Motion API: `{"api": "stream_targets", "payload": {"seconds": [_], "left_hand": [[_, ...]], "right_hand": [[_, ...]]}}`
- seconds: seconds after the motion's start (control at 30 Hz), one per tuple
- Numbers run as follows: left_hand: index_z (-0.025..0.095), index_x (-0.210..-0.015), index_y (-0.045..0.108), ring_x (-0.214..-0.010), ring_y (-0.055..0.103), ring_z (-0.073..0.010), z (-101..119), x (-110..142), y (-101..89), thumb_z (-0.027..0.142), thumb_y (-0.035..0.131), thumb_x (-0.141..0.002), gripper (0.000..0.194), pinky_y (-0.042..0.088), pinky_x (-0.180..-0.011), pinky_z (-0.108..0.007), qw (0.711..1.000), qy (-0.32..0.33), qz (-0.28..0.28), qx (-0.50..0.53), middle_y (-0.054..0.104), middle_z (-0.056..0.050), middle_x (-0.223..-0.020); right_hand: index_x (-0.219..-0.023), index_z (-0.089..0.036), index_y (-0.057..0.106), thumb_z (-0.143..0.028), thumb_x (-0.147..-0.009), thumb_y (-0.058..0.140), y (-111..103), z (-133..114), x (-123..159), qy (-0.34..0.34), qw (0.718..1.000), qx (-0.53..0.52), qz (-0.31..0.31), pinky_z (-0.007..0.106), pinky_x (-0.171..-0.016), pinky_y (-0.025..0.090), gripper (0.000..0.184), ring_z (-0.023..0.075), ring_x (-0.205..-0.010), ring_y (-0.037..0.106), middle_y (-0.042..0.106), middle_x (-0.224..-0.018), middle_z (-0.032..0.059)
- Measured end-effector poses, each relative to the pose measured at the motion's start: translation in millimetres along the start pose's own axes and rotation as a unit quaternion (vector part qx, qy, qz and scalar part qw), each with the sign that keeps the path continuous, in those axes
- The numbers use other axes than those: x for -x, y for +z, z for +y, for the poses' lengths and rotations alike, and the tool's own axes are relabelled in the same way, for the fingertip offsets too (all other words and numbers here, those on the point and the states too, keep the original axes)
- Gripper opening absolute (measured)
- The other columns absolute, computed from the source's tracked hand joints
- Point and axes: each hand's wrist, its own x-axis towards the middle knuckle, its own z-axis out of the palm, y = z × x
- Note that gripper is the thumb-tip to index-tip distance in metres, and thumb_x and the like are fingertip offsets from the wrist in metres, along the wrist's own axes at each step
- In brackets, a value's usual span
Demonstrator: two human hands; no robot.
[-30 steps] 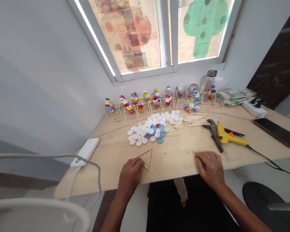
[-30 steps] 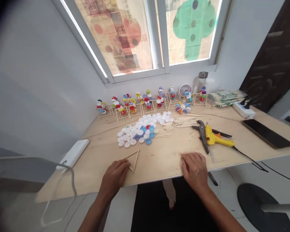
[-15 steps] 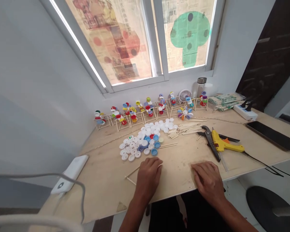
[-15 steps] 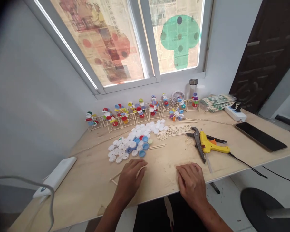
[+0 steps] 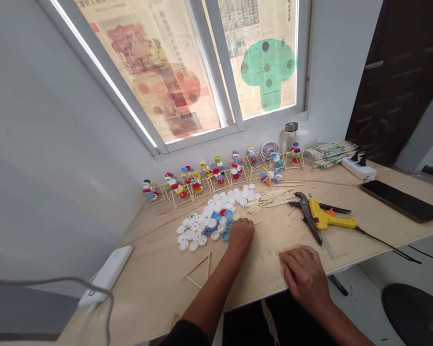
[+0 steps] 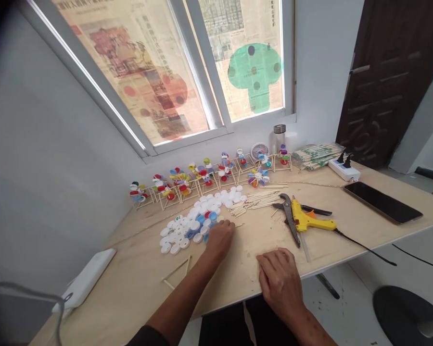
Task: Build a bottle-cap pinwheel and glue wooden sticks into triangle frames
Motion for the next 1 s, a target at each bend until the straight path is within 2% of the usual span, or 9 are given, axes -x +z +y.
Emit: {"api": "stream_targets", "payload": {"seconds": [0.13, 0.27, 0.4, 0.53, 0.7, 0.87, 1.0], "left_hand": [[0.012, -0.085, 0.062, -0.084, 0.06, -0.023, 9.0, 6.6, 2.1, 0.005, 0.047, -0.083, 0.017, 0.046, -0.067, -0.033, 0.999, 0.042, 0.0, -0.013, 0.063, -0.011, -0.084], [0.014, -0.085, 0.059, -0.082, 0.058, -0.022, 12.6, 19.9, -1.1, 0.009, 0.049, -0.085, 0.012, 0.045, -0.067, -0.033, 0.993, 0.119, 0.007, -0.013, 0.061, -0.009, -0.085], [0.017, -0.082, 0.056, -0.08, 0.056, -0.0206, 8.8, 35.5, -4.7, 0.013, 0.049, -0.087, 0.01, 0.044, -0.067, -0.033, 0.98, 0.196, 0.017, 0.004, 0.06, -0.007, -0.087], [0.018, -0.081, 0.054, -0.08, 0.054, -0.0192, 2.7, 47.5, -3.7, 0.014, 0.047, -0.089, 0.012, 0.044, -0.07, -0.032, 0.973, 0.228, 0.029, 0.034, 0.059, -0.006, -0.088], [0.019, -0.084, 0.054, -0.082, 0.053, -0.0192, 2.3, 55.4, 4.6, 0.016, 0.044, -0.091, 0.012, 0.044, -0.075, -0.034, 0.974, 0.208, 0.053, 0.075, 0.058, -0.005, -0.09], [0.019, -0.076, 0.052, -0.08, 0.053, -0.02, 10.4, 68.3, 10.7, 0.008, 0.05, -0.081, 0.012, 0.046, -0.07, -0.034, 0.978, 0.133, 0.082, 0.136, 0.058, -0.006, -0.087], [0.019, -0.077, 0.053, -0.086, 0.054, -0.0209, 19.1, 79.5, 9.8, 0.01, 0.051, -0.078, 0.009, 0.049, -0.077, -0.037, 0.967, 0.083, 0.114, 0.212, 0.058, -0.006, -0.09]], "right_hand": [[-0.103, -0.021, 0.061, -0.011, -0.084, 0.047, 0.6, 0.6, 0.7, -0.003, 1.0, -0.006, -0.001, 0.041, -0.09, 0.036, 0.025, 0.0184, -0.084, 0.058, 0.068, -0.089, 0.0037], [-0.102, -0.021, 0.061, -0.01, -0.084, 0.047, -0.2, -0.1, -0.1, 0.005, 1.0, -0.007, -0.007, 0.041, -0.091, 0.035, 0.025, 0.0185, -0.084, 0.058, 0.068, -0.089, 0.0039], [-0.101, -0.021, 0.061, -0.009, -0.083, 0.047, -0.6, -0.4, -0.2, 0.006, 1.0, -0.004, -0.016, 0.041, -0.091, 0.035, 0.026, 0.018, -0.084, 0.058, 0.068, -0.089, 0.0036], [-0.104, -0.021, 0.061, -0.01, -0.083, 0.048, 0.6, 1.1, 0.5, 0.004, 1.0, 0.004, -0.023, 0.041, -0.092, 0.035, 0.026, 0.0183, -0.086, 0.058, 0.068, -0.092, 0.0043], [-0.102, -0.02, 0.062, -0.011, -0.084, 0.049, 0.9, 2.4, -0.4, 0.005, 1.0, 0.01, -0.027, 0.04, -0.091, 0.036, 0.024, 0.018, -0.086, 0.059, 0.069, -0.092, 0.0042], [-0.104, -0.02, 0.061, -0.012, -0.083, 0.049, -2.4, 4.5, -1.0, 0.001, 0.999, -0.002, -0.046, 0.039, -0.088, 0.037, 0.025, 0.0176, -0.086, 0.06, 0.069, -0.092, 0.0037], [-0.105, -0.021, 0.059, -0.014, -0.084, 0.049, -4.9, 4.2, -5.4, 0.012, 0.997, -0.012, -0.079, 0.039, -0.087, 0.036, 0.025, 0.0188, -0.089, 0.06, 0.068, -0.094, 0.0039]]}}
